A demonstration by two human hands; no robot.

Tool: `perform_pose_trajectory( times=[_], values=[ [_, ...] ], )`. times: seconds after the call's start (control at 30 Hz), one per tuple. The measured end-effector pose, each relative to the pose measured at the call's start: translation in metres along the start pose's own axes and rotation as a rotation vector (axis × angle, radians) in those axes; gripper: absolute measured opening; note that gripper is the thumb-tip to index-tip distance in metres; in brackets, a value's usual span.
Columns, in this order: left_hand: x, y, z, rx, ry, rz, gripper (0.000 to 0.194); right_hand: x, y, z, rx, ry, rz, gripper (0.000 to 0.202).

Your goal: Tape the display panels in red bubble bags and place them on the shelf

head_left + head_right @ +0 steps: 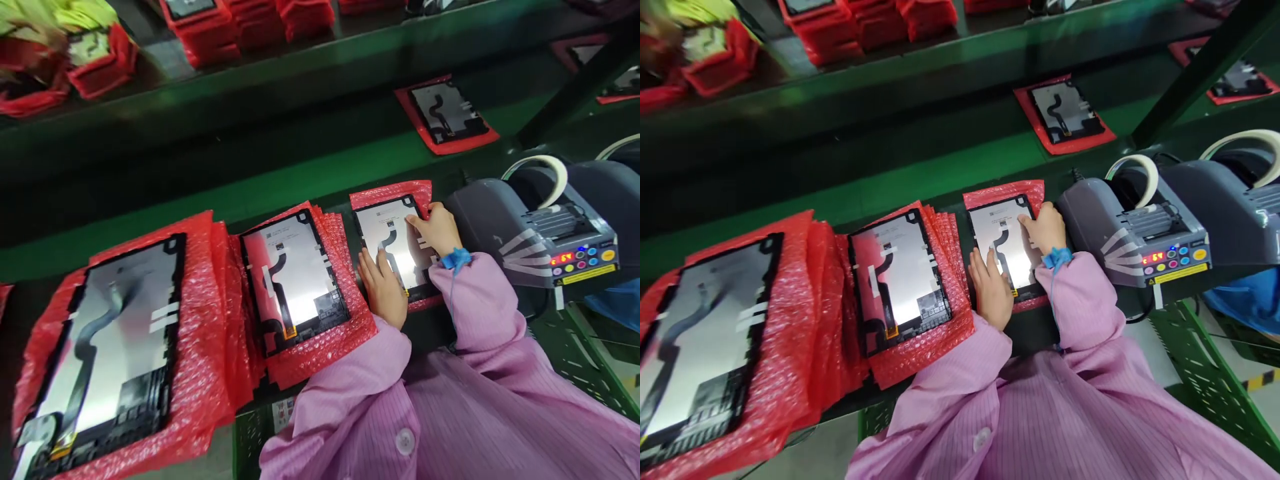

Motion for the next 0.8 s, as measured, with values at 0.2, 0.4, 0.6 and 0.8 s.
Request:
perform_pose_trajectory(
  times=[0.2,0.4,0.6,0.8],
  values=[
    [-0.012,-0.004,0.005,0.039,-0.113,-0.303,0.056,0.000,-0.012,0.004,-0.221,0.232,0.444,0.031],
    [-0.011,-0.026,-0.006,0.173,-0.222,-0.723,0.072,-0.036,-0.097,-0.027,-0.189,0.039,0.920,0.032],
    [0.008,-0.106,-0.032,-0.019,-0.386,-1.122,0.059,-0.074,-0.157,-0.053,-0.221,-0.028,1.055,0.019],
    [-0.087,-0.181,-0.011,0.277,-0.442,-0.895,0.068,-0.152,-0.048,-0.074,-0.613,0.029,0.946,0.021]
  ],
)
Point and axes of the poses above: each hand's wrist, its own z-axis towards the middle knuckle, its own y-axis out of the palm, x = y × z, the point moved 7 cm from there along z, towards the middle knuckle, and after that the axes turned 15 degrees about x, right-handed, at the moved point
